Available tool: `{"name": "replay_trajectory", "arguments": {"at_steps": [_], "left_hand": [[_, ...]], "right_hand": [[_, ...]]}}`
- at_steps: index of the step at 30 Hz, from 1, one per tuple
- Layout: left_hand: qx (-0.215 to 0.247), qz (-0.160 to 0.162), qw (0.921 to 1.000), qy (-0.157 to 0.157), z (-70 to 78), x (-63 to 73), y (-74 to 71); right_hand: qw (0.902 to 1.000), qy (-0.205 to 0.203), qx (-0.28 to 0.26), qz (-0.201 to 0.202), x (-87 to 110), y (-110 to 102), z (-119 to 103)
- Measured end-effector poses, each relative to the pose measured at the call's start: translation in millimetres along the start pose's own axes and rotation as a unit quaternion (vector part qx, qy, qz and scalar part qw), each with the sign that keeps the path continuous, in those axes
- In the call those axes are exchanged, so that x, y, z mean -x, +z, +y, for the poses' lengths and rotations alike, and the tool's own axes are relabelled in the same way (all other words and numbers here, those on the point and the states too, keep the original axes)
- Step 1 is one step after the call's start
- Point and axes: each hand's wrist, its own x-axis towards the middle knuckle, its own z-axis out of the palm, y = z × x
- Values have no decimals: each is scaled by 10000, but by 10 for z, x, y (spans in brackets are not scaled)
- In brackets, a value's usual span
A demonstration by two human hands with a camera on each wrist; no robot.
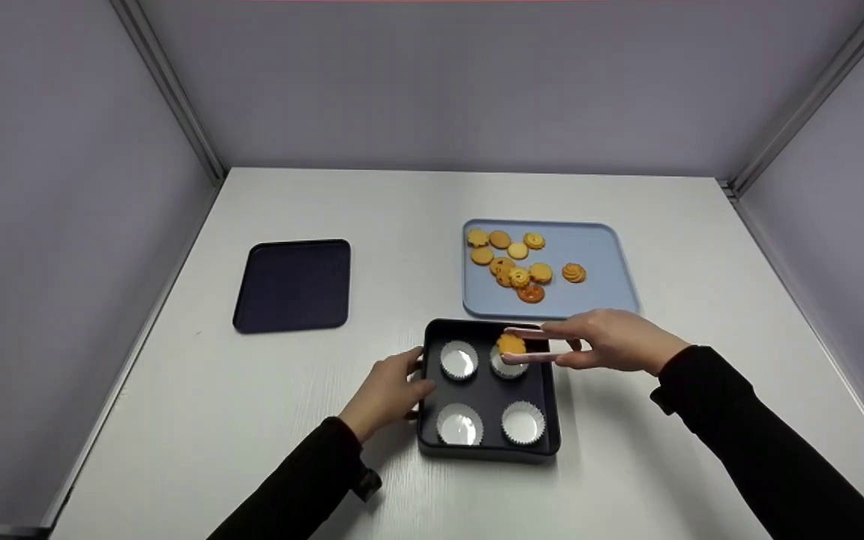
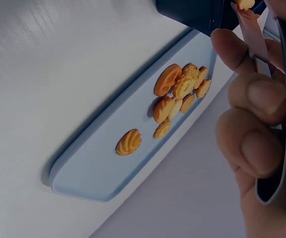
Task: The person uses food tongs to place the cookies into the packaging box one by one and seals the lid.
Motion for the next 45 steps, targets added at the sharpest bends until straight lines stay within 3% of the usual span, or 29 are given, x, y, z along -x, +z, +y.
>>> {"name": "replay_trajectory", "arguments": {"at_steps": [17,34,45], "left_hand": [[-243,85,9996,93,-4,-17,11],[-511,135,9983,258,-12,-11,6],[-515,162,9984,162,-6,-1,6]], "right_hand": [[9981,59,575,-197,-43,81,-58],[9992,122,364,-82,-36,39,-55],[9947,580,100,843,62,-162,89]]}}
